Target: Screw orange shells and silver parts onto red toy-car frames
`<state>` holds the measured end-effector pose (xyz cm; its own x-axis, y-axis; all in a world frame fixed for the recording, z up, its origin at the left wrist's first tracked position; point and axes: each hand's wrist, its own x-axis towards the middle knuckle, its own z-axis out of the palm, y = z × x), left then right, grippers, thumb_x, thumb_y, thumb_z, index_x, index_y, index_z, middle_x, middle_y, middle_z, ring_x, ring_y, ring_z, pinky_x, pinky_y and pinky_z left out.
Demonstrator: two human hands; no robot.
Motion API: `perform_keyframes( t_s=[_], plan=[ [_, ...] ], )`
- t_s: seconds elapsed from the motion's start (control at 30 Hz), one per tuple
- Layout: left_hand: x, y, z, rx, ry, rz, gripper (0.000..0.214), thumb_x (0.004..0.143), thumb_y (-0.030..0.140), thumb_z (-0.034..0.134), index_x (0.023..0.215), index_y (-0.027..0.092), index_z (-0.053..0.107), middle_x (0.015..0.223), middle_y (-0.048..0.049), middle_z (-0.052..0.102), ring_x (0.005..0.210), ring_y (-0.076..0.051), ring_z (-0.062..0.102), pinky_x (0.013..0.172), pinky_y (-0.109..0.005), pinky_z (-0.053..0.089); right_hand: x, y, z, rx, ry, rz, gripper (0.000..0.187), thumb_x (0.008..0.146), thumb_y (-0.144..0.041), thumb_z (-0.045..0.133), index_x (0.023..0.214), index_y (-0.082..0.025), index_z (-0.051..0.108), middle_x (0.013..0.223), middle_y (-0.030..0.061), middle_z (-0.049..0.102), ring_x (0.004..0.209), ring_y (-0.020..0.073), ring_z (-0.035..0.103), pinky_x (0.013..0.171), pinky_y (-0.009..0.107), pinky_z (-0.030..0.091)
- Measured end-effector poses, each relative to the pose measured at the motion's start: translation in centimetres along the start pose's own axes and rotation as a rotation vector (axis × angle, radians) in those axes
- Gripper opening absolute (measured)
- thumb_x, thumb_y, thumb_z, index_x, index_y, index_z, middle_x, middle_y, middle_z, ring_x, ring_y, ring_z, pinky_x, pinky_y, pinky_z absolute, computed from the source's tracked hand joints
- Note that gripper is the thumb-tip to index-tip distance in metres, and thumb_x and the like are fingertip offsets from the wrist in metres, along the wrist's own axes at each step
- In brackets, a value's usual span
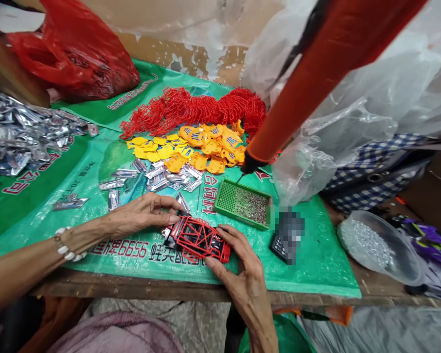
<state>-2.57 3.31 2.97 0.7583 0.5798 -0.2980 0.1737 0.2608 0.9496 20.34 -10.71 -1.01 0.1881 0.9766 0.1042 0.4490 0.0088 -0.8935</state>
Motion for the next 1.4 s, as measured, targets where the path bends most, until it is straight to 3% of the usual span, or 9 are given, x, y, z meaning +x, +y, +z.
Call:
perform_keyframes(
  t_s=[0.23,0.43,0.63,0.8,1.1,1.4],
  plan=[
    [-0.1,-0.4,-0.1,-0.248,0.014,-0.070,0.029,0.074,0.028,0.074,0.095,0.009,0.069,0.088,-0.0042,0.066,0.074,-0.013,0.060,0.067,-0.025,0.047,0.0,-0.3,0.0,-0.088,0.019,-0.086,0.037,0.079,-0.042,0.074,0.116,-0.041,0.067,0.126,0.0039,0.067,0.119,0.0276,0.062,0.099,0.053,0.052],
    [-0.2,-0.3,0.7,-0.242,0.014,-0.077,0.042,0.065,0.021,0.080,0.102,0.011,0.063,0.085,-0.0021,0.068,0.070,-0.012,0.060,0.063,-0.023,0.043,0.1,-0.5,-0.1,-0.131,0.004,-0.120,0.037,0.080,-0.040,0.074,0.116,-0.039,0.067,0.125,0.0034,0.068,0.119,0.0243,0.063,0.099,0.046,0.054],
    [-0.1,-0.9,1.3,-0.305,0.037,-0.055,0.043,0.063,0.017,0.081,0.100,0.013,0.061,0.090,-0.0020,0.068,0.082,-0.014,0.062,0.074,-0.025,0.046,0.7,-0.8,-1.0,-0.096,-0.069,-0.117,0.034,0.078,-0.037,0.076,0.111,-0.036,0.070,0.120,0.0023,0.071,0.114,0.0208,0.066,0.097,0.036,0.055],
    [-0.1,-0.8,1.5,-0.326,0.034,-0.048,0.041,0.062,0.013,0.081,0.097,0.015,0.060,0.085,0.0023,0.063,0.079,-0.011,0.059,0.070,-0.022,0.043,1.2,-0.9,-1.7,-0.092,-0.094,-0.126,0.034,0.077,-0.034,0.078,0.110,-0.037,0.072,0.116,0.0016,0.073,0.108,0.0199,0.069,0.093,0.033,0.058],
    [0.1,-0.6,2.2,-0.312,0.083,-0.075,0.037,0.059,0.015,0.077,0.093,0.014,0.062,0.086,0.0005,0.064,0.082,-0.013,0.059,0.073,-0.024,0.041,0.1,-0.8,-1.3,-0.136,-0.074,-0.173,0.030,0.081,-0.031,0.073,0.111,-0.028,0.071,0.115,0.0071,0.072,0.107,0.0216,0.070,0.090,0.033,0.059],
    [0.3,-0.8,2.4,-0.288,0.129,-0.091,0.038,0.056,0.018,0.078,0.090,0.016,0.061,0.083,0.0010,0.064,0.079,-0.015,0.059,0.072,-0.027,0.042,-0.8,-0.8,0.0,-0.263,-0.002,-0.324,0.043,0.082,-0.036,0.073,0.121,-0.025,0.059,0.122,0.0119,0.068,0.113,0.0239,0.067,0.090,0.037,0.060]
  ],
)
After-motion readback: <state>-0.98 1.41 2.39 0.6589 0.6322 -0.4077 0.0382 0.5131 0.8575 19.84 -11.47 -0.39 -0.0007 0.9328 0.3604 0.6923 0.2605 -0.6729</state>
